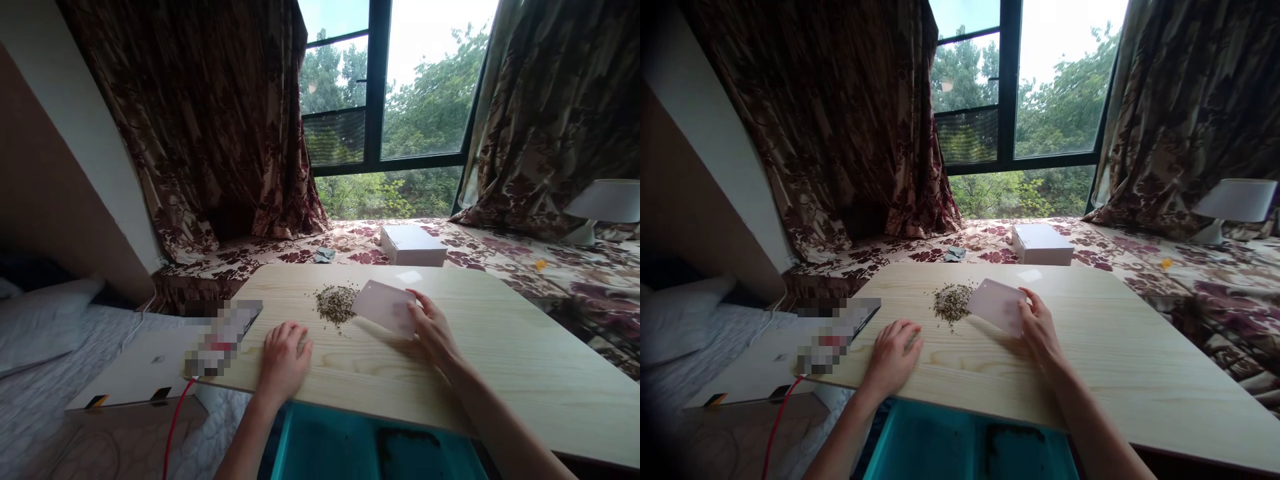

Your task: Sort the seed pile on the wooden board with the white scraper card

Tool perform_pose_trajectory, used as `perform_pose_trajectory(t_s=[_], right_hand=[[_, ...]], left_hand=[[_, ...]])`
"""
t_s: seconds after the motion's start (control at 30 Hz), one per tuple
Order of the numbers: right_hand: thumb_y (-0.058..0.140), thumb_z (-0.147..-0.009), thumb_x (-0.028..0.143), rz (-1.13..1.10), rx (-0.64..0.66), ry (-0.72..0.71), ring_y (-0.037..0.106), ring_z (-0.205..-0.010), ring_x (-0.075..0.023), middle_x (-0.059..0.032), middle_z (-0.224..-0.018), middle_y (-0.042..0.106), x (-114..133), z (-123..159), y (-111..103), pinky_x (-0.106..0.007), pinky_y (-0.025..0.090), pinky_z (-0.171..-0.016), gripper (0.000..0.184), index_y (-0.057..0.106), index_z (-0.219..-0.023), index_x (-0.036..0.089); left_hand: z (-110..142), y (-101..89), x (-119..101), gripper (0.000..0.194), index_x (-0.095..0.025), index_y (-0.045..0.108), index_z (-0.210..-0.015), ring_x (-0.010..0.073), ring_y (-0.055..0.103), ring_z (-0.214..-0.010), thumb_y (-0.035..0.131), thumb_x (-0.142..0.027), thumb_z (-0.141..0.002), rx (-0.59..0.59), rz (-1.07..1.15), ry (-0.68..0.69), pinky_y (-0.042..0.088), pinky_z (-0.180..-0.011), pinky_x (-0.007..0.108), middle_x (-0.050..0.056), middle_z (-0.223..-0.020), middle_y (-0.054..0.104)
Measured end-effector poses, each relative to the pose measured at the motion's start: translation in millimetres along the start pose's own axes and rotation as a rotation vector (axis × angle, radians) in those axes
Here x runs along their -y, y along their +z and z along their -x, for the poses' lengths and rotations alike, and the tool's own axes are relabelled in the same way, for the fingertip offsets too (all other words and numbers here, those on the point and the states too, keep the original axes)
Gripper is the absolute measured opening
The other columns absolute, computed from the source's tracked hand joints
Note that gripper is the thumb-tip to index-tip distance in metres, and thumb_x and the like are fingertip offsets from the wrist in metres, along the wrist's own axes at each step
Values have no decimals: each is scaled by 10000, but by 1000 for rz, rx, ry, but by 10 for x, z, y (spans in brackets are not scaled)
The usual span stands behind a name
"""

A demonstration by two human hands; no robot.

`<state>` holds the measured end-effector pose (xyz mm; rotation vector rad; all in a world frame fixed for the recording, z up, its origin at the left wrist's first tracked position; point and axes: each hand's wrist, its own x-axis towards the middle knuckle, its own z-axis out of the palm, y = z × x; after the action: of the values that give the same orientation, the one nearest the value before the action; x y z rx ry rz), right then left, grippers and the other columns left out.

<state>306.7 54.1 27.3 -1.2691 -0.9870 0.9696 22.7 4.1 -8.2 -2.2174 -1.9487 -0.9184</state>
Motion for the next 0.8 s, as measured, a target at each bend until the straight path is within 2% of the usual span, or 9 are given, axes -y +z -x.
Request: perform_pose_trajectory(t_s=[0.2,0.27,0.33,0.43,0.53,0.6,0.7,0.8], right_hand=[[630,-629,350,-45,-14,47,627,-576,-163,-36,-771,697,-79,-44,6,-225,457,-452,639,499,-1232,184],[650,-610,335,-56,8,11,643,-616,-170,-32,-792,702,-68,-24,15,-239,486,-495,682,479,-1253,183],[648,-622,327,-45,8,-35,652,-665,-175,-40,-828,705,-34,11,17,-254,508,-544,644,501,-1229,173],[622,-653,306,11,-34,-86,655,-712,-178,-65,-885,708,19,50,8,-256,514,-578,484,581,-1111,157],[601,-651,282,59,-78,-103,656,-702,-181,-70,-888,711,36,48,-6,-254,509,-561,403,615,-1033,156],[592,-642,274,81,-85,-97,651,-672,-181,-67,-870,712,29,35,-11,-253,499,-531,400,617,-1024,157],[587,-633,269,113,-84,-93,640,-642,-176,-60,-837,710,15,19,-14,-253,486,-512,388,622,-1004,160],[583,-634,269,131,-96,-103,621,-607,-161,-49,-801,702,5,13,-19,-252,477,-510,368,623,-984,162]], left_hand=[[-20,-37,-38,281,-259,608,-1078,206,516,-1048,479,-310,-835,81,-26,-27,358,-982,401,44,-1101,591],[-19,-37,-34,302,-265,603,-1106,207,516,-1057,476,-318,-838,91,-29,-33,354,-991,408,47,-1107,590],[-12,-24,-16,314,-265,606,-1119,214,513,-1076,469,-332,-843,91,-21,-26,354,-999,419,55,-1122,588],[3,13,25,404,-239,541,-1223,245,457,-1193,479,-336,-836,45,15,12,344,-1029,443,89,-1262,527],[15,44,47,632,-234,302,-1401,268,343,-1317,513,-322,-812,-27,70,32,324,-1061,462,116,-1432,373],[22,48,41,720,-241,192,-1439,273,305,-1346,525,-320,-805,-44,94,26,318,-1069,473,123,-1477,305],[27,33,15,700,-248,235,-1425,287,279,-1362,538,-329,-799,-69,101,11,309,-1076,484,123,-1492,274],[25,18,0,681,-244,238,-1422,287,240,-1380,522,-363,-815,-142,114,-16,287,-1088,493,125,-1506,242]])
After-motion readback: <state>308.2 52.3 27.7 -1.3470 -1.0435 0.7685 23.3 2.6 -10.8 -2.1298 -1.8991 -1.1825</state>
